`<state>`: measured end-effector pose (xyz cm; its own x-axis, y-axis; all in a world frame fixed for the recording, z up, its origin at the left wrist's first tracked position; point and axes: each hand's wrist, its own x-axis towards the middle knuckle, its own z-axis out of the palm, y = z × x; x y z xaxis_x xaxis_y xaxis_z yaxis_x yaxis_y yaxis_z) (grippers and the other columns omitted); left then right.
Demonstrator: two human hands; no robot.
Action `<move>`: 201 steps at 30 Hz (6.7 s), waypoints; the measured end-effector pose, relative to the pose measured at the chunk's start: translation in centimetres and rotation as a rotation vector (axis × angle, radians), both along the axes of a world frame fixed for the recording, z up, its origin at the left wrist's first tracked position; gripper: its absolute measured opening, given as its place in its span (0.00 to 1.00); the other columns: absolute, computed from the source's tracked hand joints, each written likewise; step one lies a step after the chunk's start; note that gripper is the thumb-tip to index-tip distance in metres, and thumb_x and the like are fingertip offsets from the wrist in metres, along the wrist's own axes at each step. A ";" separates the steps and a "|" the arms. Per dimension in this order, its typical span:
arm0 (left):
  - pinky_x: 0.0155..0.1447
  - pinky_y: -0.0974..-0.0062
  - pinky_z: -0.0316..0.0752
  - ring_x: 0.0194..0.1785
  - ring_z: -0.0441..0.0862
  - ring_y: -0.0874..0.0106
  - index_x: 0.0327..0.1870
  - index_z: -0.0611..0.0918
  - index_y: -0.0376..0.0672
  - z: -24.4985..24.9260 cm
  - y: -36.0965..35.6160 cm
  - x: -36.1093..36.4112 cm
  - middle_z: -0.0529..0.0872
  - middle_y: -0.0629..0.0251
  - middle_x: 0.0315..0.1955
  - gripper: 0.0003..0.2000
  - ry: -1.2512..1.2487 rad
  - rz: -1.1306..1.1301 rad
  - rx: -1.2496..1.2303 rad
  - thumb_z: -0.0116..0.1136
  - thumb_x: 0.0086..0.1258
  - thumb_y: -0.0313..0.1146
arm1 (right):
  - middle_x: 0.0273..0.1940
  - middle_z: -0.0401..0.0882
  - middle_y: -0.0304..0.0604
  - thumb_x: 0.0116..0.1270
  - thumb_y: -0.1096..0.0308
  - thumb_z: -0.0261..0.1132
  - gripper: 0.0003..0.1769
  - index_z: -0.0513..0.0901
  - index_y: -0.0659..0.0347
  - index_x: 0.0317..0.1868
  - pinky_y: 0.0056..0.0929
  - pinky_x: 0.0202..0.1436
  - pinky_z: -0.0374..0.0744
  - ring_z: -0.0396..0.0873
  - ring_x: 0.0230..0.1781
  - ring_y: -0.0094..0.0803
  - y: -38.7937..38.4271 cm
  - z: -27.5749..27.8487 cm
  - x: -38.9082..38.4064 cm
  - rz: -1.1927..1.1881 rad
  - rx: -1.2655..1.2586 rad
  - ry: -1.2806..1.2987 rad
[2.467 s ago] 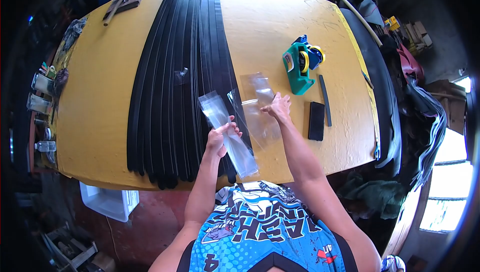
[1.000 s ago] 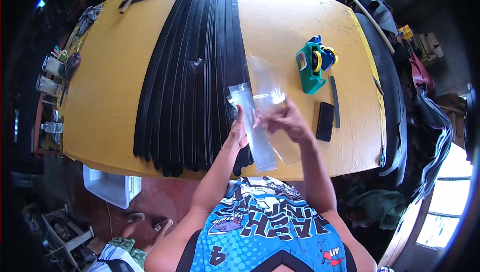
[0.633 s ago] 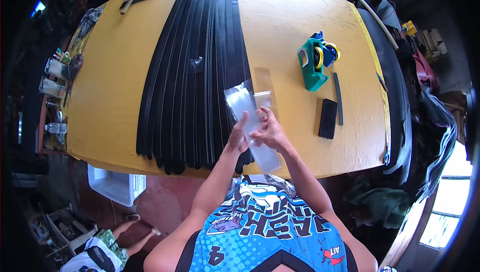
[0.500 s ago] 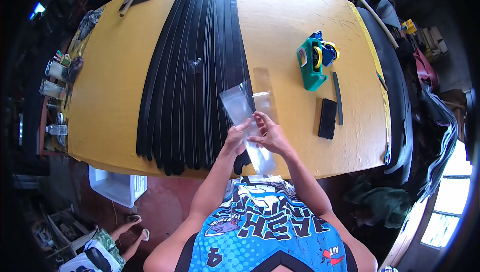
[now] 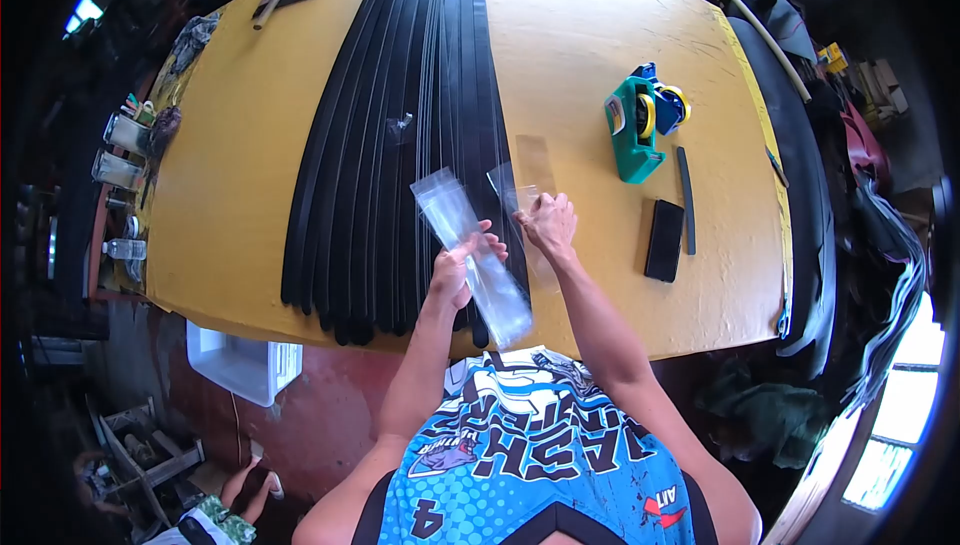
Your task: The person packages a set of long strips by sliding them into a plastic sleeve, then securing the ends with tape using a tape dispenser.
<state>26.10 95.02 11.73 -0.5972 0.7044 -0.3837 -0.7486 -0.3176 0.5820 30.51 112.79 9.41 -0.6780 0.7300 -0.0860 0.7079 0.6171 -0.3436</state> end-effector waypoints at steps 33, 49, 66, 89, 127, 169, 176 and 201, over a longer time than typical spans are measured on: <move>0.38 0.75 0.78 0.29 0.80 0.73 0.47 0.76 0.37 -0.7 3.3 0.0 0.81 0.65 0.28 0.13 0.035 0.256 -0.142 0.61 0.61 0.22 | 0.27 0.79 0.41 0.66 0.72 0.60 0.08 0.76 0.64 0.43 0.18 0.15 0.70 0.72 0.14 0.19 -0.3 6.1 11.4 0.049 -1.290 0.274; 0.34 0.76 0.78 0.29 0.83 0.73 0.40 0.81 0.37 2.1 3.0 -0.7 0.85 0.60 0.30 0.09 0.357 0.251 -0.418 0.62 0.63 0.31 | 0.55 0.74 0.48 0.61 0.71 0.65 0.05 0.80 0.63 0.33 0.31 0.61 0.66 0.71 0.58 0.34 6.0 12.4 13.9 0.300 -0.961 0.610; 0.32 0.76 0.77 0.27 0.82 0.72 0.40 0.79 0.35 2.9 3.2 0.3 0.83 0.60 0.25 0.19 0.324 -0.176 -0.336 0.58 0.66 0.46 | 0.46 0.78 0.41 0.59 0.67 0.68 0.07 0.84 0.61 0.35 0.30 0.53 0.71 0.74 0.48 0.27 2.1 7.0 5.6 0.563 -1.079 0.520; 0.35 0.72 0.80 0.31 0.83 0.70 0.40 0.79 0.37 0.7 3.4 0.1 0.84 0.59 0.32 0.13 0.113 -0.079 -0.258 0.62 0.63 0.38 | 0.25 0.79 0.36 0.66 0.71 0.61 0.05 0.77 0.63 0.32 0.20 0.29 0.73 0.76 0.25 0.22 -1.5 6.2 6.6 0.236 -1.185 0.546; 0.43 0.70 0.78 0.34 0.81 0.69 0.44 0.76 0.35 1.1 3.0 -0.8 0.81 0.61 0.29 0.43 0.041 -0.162 -0.161 0.38 0.54 0.76 | 0.38 0.75 0.39 0.62 0.76 0.63 0.18 0.70 0.63 0.52 0.17 0.32 0.75 0.74 0.29 0.19 -1.3 16.2 4.0 0.440 -1.674 0.954; 0.51 0.62 0.79 0.38 0.81 0.65 0.57 0.70 0.36 1.5 1.0 -1.4 0.79 0.58 0.36 0.20 -0.076 0.072 -0.020 0.49 0.61 0.24 | 0.43 0.74 0.54 0.52 0.47 0.70 0.30 0.77 0.66 0.42 0.39 0.46 0.73 0.74 0.48 0.47 0.4 0.7 5.1 -0.099 0.027 0.121; 0.46 0.65 0.79 0.35 0.80 0.68 0.56 0.71 0.36 1.4 0.7 -0.6 0.78 0.61 0.35 0.18 0.027 0.004 -0.137 0.47 0.63 0.24 | 0.45 0.74 0.57 0.50 0.57 0.72 0.29 0.73 0.68 0.45 0.41 0.50 0.72 0.75 0.46 0.52 1.4 -0.3 -0.5 -0.159 -0.091 0.030; 0.43 0.68 0.79 0.33 0.81 0.68 0.45 0.76 0.34 -0.4 1.6 -1.3 0.81 0.57 0.29 0.16 0.022 -0.167 -0.160 0.40 0.74 0.38 | 0.32 0.81 0.52 0.48 0.66 0.73 0.29 0.71 0.69 0.46 0.32 0.40 0.79 0.81 0.34 0.39 6.1 -2.8 -4.4 -0.080 -0.220 0.054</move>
